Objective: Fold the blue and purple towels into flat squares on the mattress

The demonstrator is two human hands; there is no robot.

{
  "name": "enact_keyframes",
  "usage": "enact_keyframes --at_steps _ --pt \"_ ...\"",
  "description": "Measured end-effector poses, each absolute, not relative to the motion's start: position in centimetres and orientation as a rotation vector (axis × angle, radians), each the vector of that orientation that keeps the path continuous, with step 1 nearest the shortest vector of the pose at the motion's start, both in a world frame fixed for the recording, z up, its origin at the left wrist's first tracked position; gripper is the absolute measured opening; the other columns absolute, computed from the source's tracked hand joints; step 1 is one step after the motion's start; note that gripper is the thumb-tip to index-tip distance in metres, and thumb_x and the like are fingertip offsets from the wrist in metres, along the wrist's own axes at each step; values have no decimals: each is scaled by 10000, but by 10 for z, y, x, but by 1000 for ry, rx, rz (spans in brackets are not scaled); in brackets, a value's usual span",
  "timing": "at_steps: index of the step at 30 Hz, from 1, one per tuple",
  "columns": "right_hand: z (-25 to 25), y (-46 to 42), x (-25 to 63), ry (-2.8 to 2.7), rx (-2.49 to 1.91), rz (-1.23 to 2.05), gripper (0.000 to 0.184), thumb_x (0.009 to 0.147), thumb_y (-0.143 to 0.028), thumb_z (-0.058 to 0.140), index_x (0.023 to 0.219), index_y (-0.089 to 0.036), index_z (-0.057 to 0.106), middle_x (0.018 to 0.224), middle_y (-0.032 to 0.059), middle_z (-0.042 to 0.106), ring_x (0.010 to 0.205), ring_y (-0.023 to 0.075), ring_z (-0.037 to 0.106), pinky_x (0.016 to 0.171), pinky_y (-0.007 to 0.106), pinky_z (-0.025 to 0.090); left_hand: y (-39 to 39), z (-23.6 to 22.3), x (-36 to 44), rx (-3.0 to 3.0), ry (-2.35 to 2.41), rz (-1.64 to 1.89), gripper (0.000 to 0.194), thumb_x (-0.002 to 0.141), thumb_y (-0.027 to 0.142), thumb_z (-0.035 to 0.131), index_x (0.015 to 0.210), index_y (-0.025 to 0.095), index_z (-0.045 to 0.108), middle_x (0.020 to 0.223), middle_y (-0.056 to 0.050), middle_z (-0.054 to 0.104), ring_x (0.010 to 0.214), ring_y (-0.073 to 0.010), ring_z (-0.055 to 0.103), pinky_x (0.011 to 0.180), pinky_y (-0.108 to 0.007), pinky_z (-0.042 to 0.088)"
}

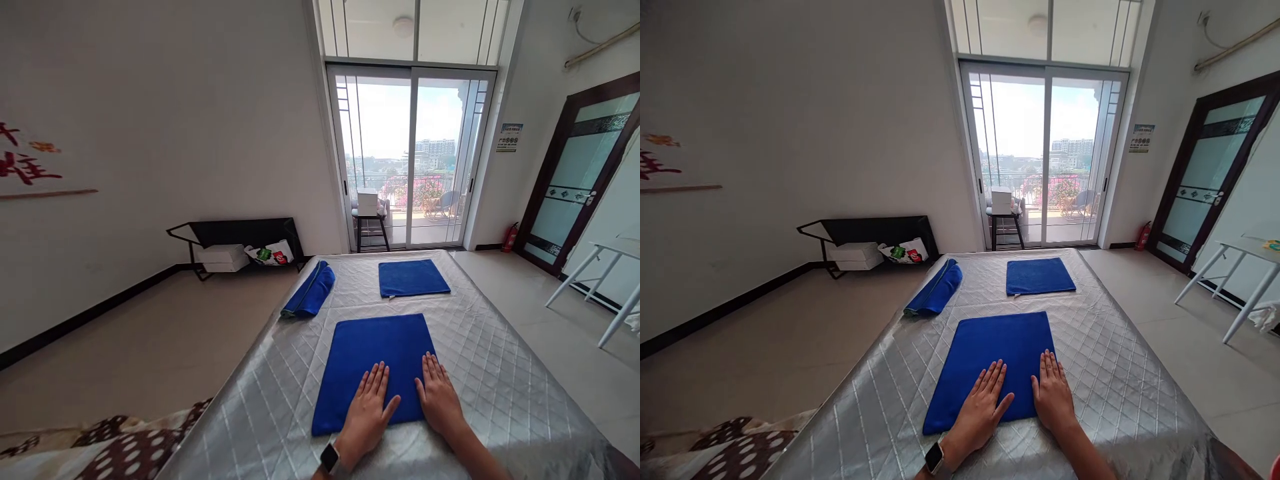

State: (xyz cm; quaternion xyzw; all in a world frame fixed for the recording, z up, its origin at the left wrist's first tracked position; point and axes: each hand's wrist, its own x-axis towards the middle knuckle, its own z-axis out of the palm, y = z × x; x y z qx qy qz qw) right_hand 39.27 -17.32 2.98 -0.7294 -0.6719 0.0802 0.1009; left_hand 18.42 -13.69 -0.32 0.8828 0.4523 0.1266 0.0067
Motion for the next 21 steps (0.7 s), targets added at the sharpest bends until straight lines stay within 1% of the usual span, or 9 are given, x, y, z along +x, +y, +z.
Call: enact_keyframes --at_steps 4,7,10,13,17,19,21 --pt "31 -173 391 -1973 -2165 273 650 992 -412 224 1548 -76 219 1622 88 177 1497 219 197 1223 376 156 -140 -24 117 2606 1767 337 681 982 582 245 1540 195 295 1595 -75 322 1479 -253 271 1191 -462 311" --pt "30 -173 391 -1969 -2166 265 647 994 -423 217 1551 -95 220 1622 78 189 1496 215 202 1224 374 148 -146 -36 83 2487 1946 313 676 983 551 259 1552 187 250 1602 -85 301 1484 -255 257 1190 -470 309" --pt "29 -174 392 -1969 -2160 241 649 997 -436 210 1551 -99 223 1622 81 198 1496 215 203 1223 375 144 -153 -38 73 2440 2000 303 648 991 474 280 1564 186 188 1610 -98 286 1485 -240 252 1196 -470 288" --pt "28 -175 395 -1987 -2129 219 653 1001 -436 198 1545 -77 232 1619 98 208 1495 223 208 1223 385 151 -157 -34 76 2446 2010 308 645 994 436 307 1567 175 166 1608 -120 293 1483 -239 259 1202 -476 264" --pt "34 -172 399 -2024 -2106 200 643 1005 -420 178 1539 -71 259 1612 102 233 1492 224 218 1218 388 170 -155 -29 77 2522 1989 320 604 994 380 332 1560 197 225 1572 -130 373 1464 -253 309 1184 -511 292" --pt "41 -164 401 -2027 -2105 189 638 1005 -417 183 1542 -79 252 1611 103 237 1491 222 222 1214 393 183 -150 -23 78 2564 1968 329 585 993 380 343 1538 171 303 1536 -154 428 1441 -275 356 1166 -517 327" --pt "49 -154 401 -2027 -2100 184 628 1005 -402 192 1543 -84 257 1607 109 245 1490 222 226 1208 406 198 -141 -11 85 2592 1945 368 583 997 415 334 1502 127 378 1512 -174 456 1419 -289 394 1152 -504 360"
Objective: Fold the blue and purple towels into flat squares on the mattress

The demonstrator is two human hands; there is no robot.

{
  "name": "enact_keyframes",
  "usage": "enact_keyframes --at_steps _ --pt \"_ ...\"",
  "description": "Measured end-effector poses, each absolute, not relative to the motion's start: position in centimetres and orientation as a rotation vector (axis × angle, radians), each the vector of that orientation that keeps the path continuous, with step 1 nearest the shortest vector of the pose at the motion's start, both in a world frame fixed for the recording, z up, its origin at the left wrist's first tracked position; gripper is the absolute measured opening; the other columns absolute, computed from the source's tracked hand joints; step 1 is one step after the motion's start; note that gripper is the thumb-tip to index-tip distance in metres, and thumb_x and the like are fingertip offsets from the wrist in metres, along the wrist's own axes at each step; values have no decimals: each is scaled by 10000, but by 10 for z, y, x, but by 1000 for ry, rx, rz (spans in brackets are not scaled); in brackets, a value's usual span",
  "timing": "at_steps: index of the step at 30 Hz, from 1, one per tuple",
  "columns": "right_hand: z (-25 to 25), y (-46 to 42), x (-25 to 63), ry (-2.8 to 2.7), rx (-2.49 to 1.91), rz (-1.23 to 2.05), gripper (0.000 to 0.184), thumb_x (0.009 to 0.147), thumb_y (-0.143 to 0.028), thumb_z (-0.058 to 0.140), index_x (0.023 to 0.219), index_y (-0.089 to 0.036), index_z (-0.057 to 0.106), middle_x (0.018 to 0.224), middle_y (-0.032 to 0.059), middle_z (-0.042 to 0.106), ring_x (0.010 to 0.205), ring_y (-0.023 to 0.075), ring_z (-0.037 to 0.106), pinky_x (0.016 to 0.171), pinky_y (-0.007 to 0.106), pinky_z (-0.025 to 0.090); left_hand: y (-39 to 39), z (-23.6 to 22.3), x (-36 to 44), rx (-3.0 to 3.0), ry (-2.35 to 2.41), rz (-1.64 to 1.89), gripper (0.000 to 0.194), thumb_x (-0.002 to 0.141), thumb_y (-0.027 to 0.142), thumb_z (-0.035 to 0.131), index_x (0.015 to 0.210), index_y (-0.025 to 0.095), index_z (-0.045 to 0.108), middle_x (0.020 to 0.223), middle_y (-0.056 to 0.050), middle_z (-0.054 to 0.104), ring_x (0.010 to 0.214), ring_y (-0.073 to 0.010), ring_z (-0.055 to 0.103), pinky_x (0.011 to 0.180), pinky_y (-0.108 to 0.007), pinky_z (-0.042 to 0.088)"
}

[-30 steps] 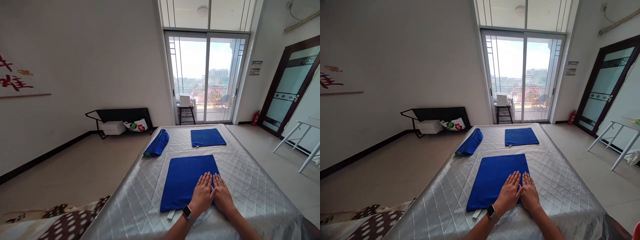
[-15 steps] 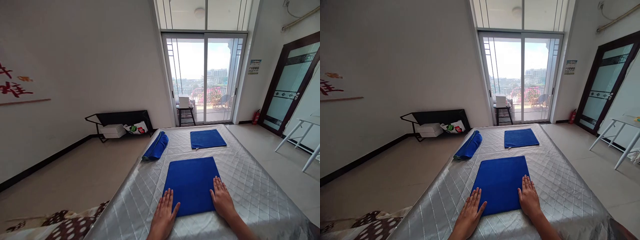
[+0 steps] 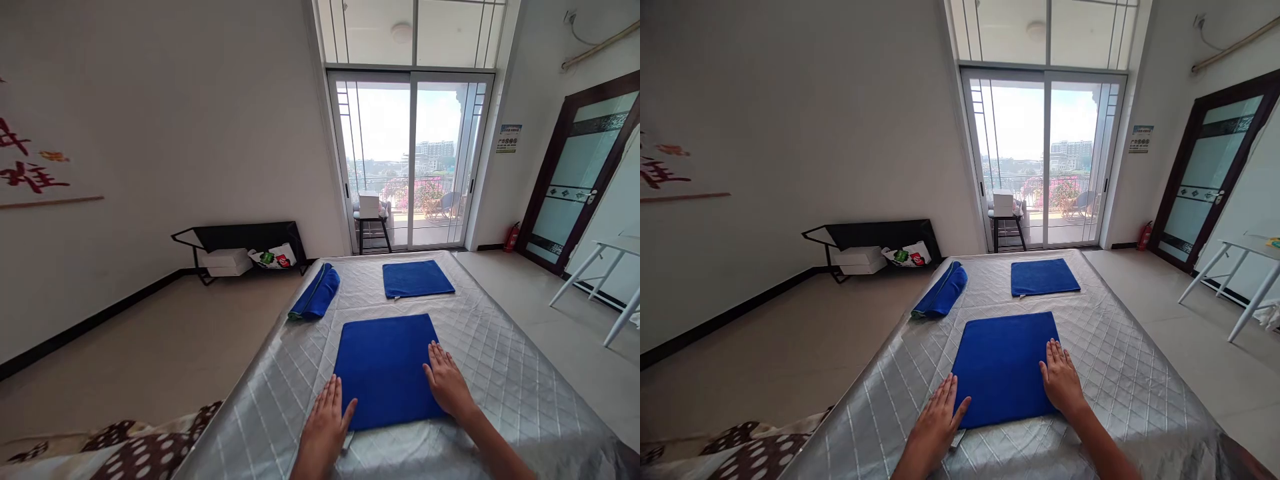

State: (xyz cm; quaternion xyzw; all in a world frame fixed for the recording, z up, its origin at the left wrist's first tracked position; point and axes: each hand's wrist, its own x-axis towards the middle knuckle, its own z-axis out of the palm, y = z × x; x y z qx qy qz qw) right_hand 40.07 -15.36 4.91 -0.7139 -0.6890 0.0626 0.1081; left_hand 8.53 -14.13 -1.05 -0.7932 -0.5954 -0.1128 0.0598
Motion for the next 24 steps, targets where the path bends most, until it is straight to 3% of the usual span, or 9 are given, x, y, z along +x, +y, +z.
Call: enact_keyframes --at_steps 7,13,20,24 --pt "49 -125 398 -1999 -2176 205 628 987 -340 242 1520 -11 286 1594 164 253 1489 241 226 1197 407 223 -110 45 188 -2851 -1240 -461 562 1018 471 295 1457 155 448 1522 -118 461 1414 -225 408 1154 -399 384" --pt "30 -124 403 -2016 -2137 170 618 985 -341 251 1529 -51 286 1600 142 248 1494 232 209 1198 407 212 -83 38 250 -2948 -1110 -389 581 1032 460 208 1495 160 390 1553 -112 406 1459 -215 321 1195 -412 303" --pt "28 -123 402 -1987 -2152 171 630 994 -372 224 1538 -57 256 1605 134 234 1492 228 216 1205 408 196 -53 12 181 -2861 -1376 -331 684 989 606 215 1525 200 337 1592 -74 334 1480 -230 272 1213 -449 257" --pt "27 -124 402 -1986 -2138 157 628 996 -375 225 1536 -56 261 1603 136 244 1492 230 218 1206 415 201 -40 7 120 -2679 -1666 -296 728 985 608 190 1519 138 345 1588 -111 332 1488 -256 245 1215 -469 237"
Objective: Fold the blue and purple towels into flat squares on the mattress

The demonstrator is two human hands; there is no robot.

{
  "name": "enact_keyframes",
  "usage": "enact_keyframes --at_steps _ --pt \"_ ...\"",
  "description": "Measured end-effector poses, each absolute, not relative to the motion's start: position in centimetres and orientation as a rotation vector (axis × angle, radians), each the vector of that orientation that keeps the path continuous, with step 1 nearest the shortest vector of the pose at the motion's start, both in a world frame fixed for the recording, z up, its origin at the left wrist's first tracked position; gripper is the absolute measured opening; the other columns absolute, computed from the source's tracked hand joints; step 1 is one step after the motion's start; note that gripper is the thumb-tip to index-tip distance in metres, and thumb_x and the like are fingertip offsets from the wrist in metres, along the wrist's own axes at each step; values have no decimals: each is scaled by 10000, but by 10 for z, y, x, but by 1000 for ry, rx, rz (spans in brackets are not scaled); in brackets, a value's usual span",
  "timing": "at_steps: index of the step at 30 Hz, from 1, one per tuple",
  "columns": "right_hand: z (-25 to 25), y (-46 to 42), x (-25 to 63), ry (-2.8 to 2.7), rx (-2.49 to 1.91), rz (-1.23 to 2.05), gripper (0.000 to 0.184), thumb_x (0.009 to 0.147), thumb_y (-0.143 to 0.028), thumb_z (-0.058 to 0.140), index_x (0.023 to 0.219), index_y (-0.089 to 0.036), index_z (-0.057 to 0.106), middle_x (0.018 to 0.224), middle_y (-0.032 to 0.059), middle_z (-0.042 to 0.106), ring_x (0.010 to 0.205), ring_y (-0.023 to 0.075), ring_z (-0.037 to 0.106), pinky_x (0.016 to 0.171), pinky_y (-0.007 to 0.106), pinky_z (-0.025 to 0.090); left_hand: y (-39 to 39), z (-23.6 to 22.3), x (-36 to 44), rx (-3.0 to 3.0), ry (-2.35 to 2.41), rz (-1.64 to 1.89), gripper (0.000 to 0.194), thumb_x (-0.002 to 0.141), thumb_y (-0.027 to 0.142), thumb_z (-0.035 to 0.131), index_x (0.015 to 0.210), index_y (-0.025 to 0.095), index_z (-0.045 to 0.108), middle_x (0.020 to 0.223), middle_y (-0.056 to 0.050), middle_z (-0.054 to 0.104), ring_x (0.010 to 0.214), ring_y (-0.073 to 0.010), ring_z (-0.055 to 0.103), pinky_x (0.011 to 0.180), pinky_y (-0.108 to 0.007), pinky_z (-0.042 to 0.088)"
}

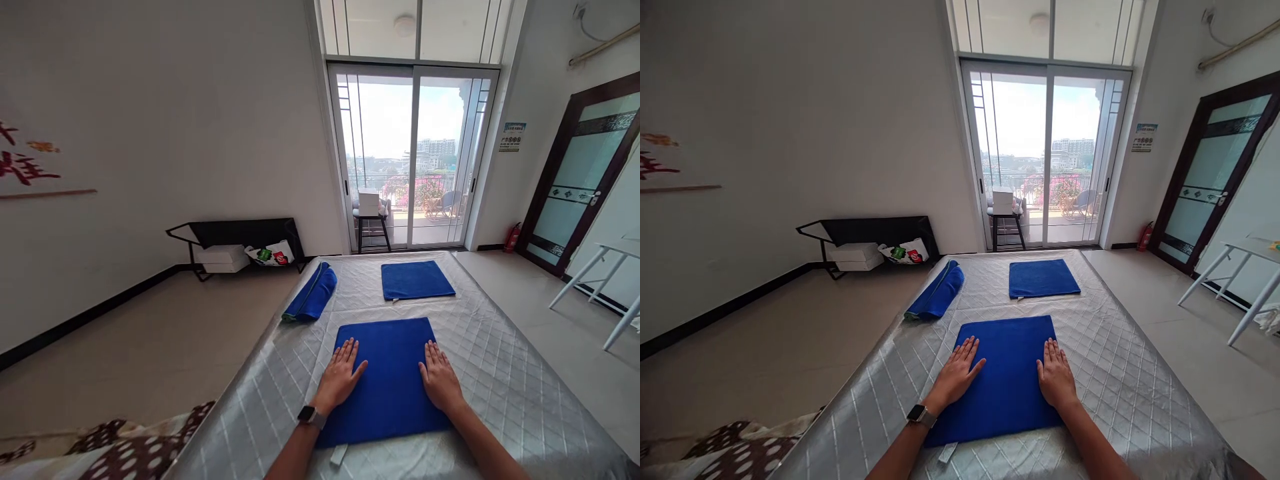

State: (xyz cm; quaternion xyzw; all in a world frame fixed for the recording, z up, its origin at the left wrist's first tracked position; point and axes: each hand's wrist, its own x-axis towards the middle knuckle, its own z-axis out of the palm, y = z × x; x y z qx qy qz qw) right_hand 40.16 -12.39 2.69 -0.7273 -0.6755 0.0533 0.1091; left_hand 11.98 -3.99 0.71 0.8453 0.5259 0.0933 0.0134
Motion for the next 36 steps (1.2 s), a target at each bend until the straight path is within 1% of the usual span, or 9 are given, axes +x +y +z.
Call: enact_keyframes --at_steps 4,9,13,16,22,25,29,33,36 --pt "26 -125 404 -2006 -2144 153 621 996 -369 223 1537 -67 270 1600 132 252 1489 235 228 1201 434 212 -34 1 94 2551 1769 260 772 977 609 186 1516 75 330 1596 -152 291 1493 -274 221 1209 -473 241" --pt "35 -114 409 -2081 -2153 150 624 994 -363 220 1529 -49 291 1594 146 270 1491 233 223 1203 414 195 -32 -6 97 2530 1777 275 779 969 614 195 1520 79 320 1598 -155 284 1495 -282 206 1208 -486 233" --pt "52 -82 405 -2047 -2171 145 619 999 -356 208 1540 -60 266 1601 137 269 1496 215 203 1207 385 162 -31 -9 98 2538 1774 299 762 970 598 206 1517 84 329 1597 -155 286 1494 -286 208 1203 -492 243" --pt "59 -54 400 -2004 -2190 173 625 996 -348 220 1538 -38 253 1602 142 259 1501 211 186 1206 378 156 -32 -7 98 2555 1778 319 745 971 595 211 1520 106 332 1592 -146 305 1493 -283 213 1197 -494 253" --pt "45 -31 401 -1936 -2215 217 640 991 -390 250 1540 -62 265 1607 123 248 1504 210 171 1208 377 129 -33 -3 92 2532 1782 203 812 948 659 197 1536 106 292 1606 -146 267 1494 -283 213 1193 -475 256" --pt "37 -30 402 -1919 -2208 193 638 992 -383 246 1541 -58 259 1612 123 237 1507 213 159 1210 376 118 -29 -3 94 2528 1824 121 824 940 673 193 1521 106 333 1590 -161 302 1483 -312 243 1182 -506 264" --pt "36 -30 401 -1910 -2204 208 640 995 -392 237 1540 -58 259 1619 121 224 1508 215 156 1213 372 120 -20 9 139 2606 1780 190 801 955 652 182 1487 95 405 1549 -184 383 1460 -347 296 1166 -536 292" --pt "38 -31 401 -1928 -2200 209 642 990 -371 252 1537 -35 250 1614 141 228 1509 214 146 1212 387 135 -15 27 223 2769 1411 343 691 995 566 184 1486 138 416 1546 -139 416 1458 -283 323 1176 -475 314" --pt "40 -32 402 -1963 -2211 198 634 989 -353 255 1535 -29 253 1605 152 253 1510 204 142 1210 379 155 -12 28 267 2771 1307 420 642 1012 522 176 1481 159 422 1541 -128 429 1448 -256 346 1169 -475 326"
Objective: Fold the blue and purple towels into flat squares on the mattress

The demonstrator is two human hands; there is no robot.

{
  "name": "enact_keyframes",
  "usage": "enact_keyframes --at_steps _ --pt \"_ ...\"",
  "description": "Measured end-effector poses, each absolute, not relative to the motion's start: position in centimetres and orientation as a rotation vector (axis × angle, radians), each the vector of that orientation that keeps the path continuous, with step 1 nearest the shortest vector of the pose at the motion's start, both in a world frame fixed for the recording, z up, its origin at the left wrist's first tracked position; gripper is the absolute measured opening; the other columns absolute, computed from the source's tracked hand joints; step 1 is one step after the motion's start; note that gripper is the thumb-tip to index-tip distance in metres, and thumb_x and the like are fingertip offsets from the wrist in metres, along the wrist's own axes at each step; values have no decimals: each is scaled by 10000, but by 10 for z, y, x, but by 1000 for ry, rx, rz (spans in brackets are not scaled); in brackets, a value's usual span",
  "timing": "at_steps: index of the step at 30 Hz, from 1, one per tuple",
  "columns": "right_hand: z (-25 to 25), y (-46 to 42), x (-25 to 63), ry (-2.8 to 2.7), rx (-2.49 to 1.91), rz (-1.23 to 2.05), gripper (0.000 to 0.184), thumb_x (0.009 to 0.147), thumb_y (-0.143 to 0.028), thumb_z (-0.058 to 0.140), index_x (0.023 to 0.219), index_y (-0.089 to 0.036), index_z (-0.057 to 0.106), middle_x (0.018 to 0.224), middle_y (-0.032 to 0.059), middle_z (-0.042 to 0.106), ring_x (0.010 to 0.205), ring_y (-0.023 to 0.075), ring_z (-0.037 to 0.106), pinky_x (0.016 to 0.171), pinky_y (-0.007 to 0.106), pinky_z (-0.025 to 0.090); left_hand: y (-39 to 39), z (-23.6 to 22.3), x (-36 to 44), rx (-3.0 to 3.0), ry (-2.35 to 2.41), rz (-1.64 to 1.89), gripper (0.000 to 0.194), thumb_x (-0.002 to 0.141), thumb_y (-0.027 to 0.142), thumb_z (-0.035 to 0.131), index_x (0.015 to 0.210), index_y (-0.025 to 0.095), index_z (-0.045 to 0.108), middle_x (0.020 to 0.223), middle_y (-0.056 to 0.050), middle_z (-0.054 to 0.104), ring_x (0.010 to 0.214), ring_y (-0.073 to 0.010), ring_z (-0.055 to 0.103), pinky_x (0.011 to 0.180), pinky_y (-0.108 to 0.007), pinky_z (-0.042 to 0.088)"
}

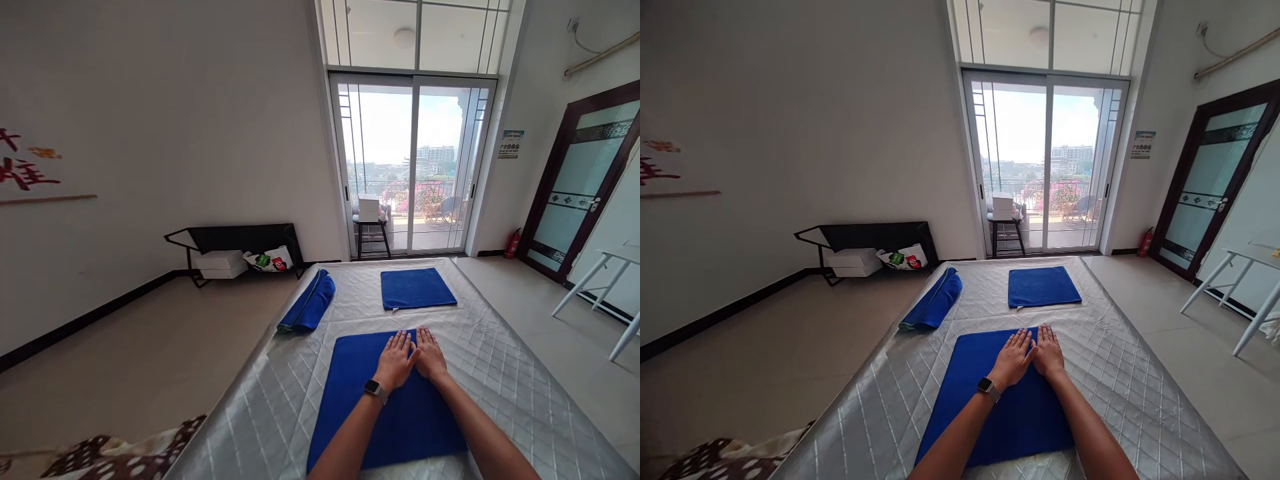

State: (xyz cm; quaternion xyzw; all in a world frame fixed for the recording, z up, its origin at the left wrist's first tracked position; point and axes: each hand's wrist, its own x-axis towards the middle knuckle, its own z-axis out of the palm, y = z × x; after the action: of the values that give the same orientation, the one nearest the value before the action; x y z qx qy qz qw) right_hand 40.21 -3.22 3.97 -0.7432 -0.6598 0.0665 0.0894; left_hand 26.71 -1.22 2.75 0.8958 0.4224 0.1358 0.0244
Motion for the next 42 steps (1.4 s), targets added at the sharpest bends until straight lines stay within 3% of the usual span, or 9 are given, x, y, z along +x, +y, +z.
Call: enact_keyframes --at_steps 4,13,22,30,35,42 --pt "40 -32 402 -1957 -2231 184 635 989 -356 251 1539 -38 247 1608 145 249 1506 206 161 1207 379 163 -5 16 258 2699 1414 418 657 1000 556 198 1489 173 411 1537 -141 431 1445 -274 351 1166 -514 317" --pt "43 -32 401 -1916 -2226 207 648 985 -383 232 1538 -46 261 1613 114 234 1505 197 168 1210 361 132 26 8 121 2446 1929 294 773 975 613 163 1497 84 380 1570 -179 359 1470 -308 287 1191 -479 257" --pt "45 -37 402 -1935 -2244 200 646 982 -362 225 1530 -22 270 1610 141 229 1509 217 151 1206 390 132 27 7 121 2425 1936 359 841 956 652 132 1492 49 369 1572 -205 341 1473 -313 275 1185 -476 255" --pt "42 -42 403 -1944 -2226 230 660 986 -392 208 1538 -32 250 1615 130 217 1512 210 130 1206 384 132 33 4 113 2488 1970 290 817 952 657 116 1490 112 401 1559 -164 385 1454 -310 323 1174 -492 271" --pt "47 -44 399 -1931 -2224 237 654 984 -377 221 1533 -23 256 1614 135 216 1511 205 137 1208 377 126 23 21 151 2599 1941 370 779 967 623 156 1470 98 437 1518 -186 444 1444 -324 343 1180 -516 269" --pt "45 -46 402 -1961 -2220 224 618 984 -316 238 1544 -56 247 1612 123 237 1511 185 130 1202 356 144 -28 26 276 2781 1293 453 665 1012 517 162 1472 116 428 1546 -137 418 1453 -240 337 1184 -433 312"
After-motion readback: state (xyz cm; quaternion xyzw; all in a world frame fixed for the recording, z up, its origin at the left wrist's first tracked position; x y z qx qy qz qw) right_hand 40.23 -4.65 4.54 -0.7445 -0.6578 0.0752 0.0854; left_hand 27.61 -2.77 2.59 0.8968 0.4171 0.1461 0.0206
